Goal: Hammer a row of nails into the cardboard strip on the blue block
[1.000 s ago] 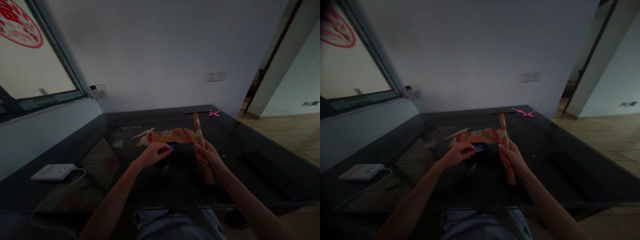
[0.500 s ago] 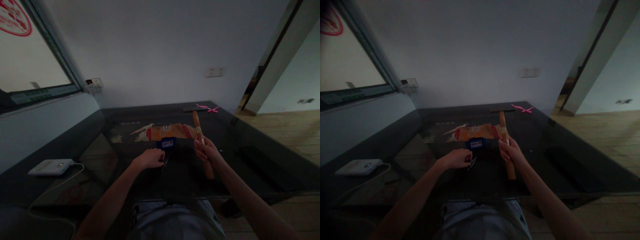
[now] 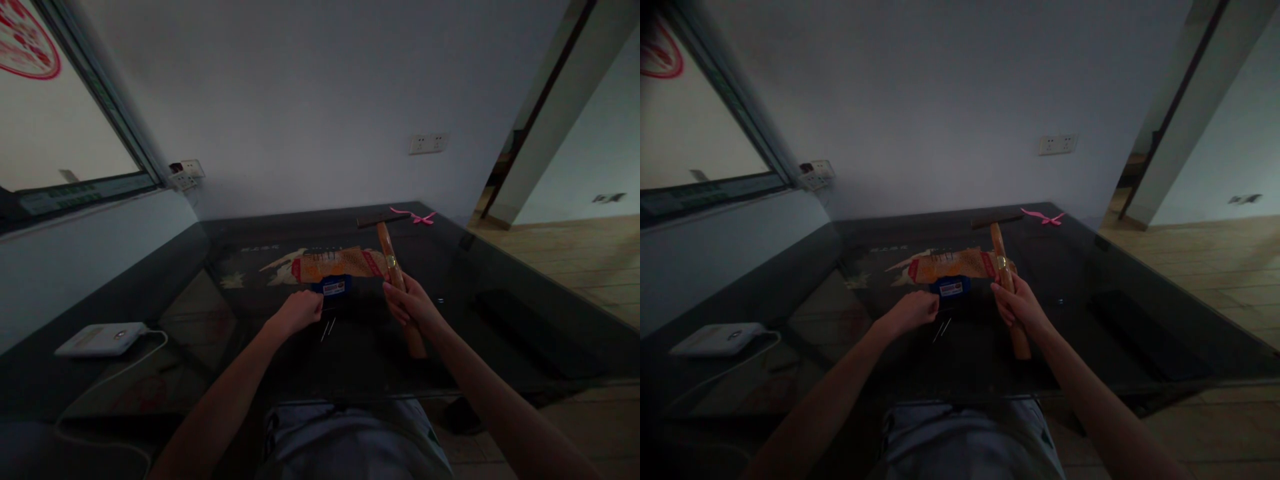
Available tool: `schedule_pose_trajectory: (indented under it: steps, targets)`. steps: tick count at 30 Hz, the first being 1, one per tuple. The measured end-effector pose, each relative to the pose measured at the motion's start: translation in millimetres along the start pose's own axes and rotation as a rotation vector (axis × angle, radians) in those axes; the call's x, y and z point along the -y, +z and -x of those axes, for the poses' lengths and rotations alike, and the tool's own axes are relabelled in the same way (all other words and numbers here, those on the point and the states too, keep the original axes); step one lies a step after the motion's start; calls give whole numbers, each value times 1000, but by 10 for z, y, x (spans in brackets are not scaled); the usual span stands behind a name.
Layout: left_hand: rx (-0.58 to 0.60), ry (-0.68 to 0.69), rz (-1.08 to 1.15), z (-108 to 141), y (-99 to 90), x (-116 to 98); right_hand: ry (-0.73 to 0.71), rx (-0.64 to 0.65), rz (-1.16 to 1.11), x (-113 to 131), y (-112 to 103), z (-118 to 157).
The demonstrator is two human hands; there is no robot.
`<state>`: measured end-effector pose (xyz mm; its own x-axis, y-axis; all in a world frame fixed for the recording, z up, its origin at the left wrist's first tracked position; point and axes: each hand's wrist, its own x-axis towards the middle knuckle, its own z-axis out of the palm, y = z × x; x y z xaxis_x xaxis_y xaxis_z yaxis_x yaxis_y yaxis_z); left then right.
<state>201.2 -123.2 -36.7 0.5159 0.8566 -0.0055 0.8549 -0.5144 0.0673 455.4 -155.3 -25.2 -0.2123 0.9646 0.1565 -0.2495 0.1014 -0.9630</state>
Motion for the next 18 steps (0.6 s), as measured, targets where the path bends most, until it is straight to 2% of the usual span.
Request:
schedule_pose_trajectory:
  steps: [5, 8, 18]
  targets:
    - [-33, 65, 159, -31, -5, 25, 14, -20, 3, 3, -4, -7]
    - [-55, 55, 225, -51, -9, 28, 2, -26, -3, 7, -7, -9]
    - [-114, 77, 227, -74, 29, 46, 11, -16, -23, 14, -16, -6]
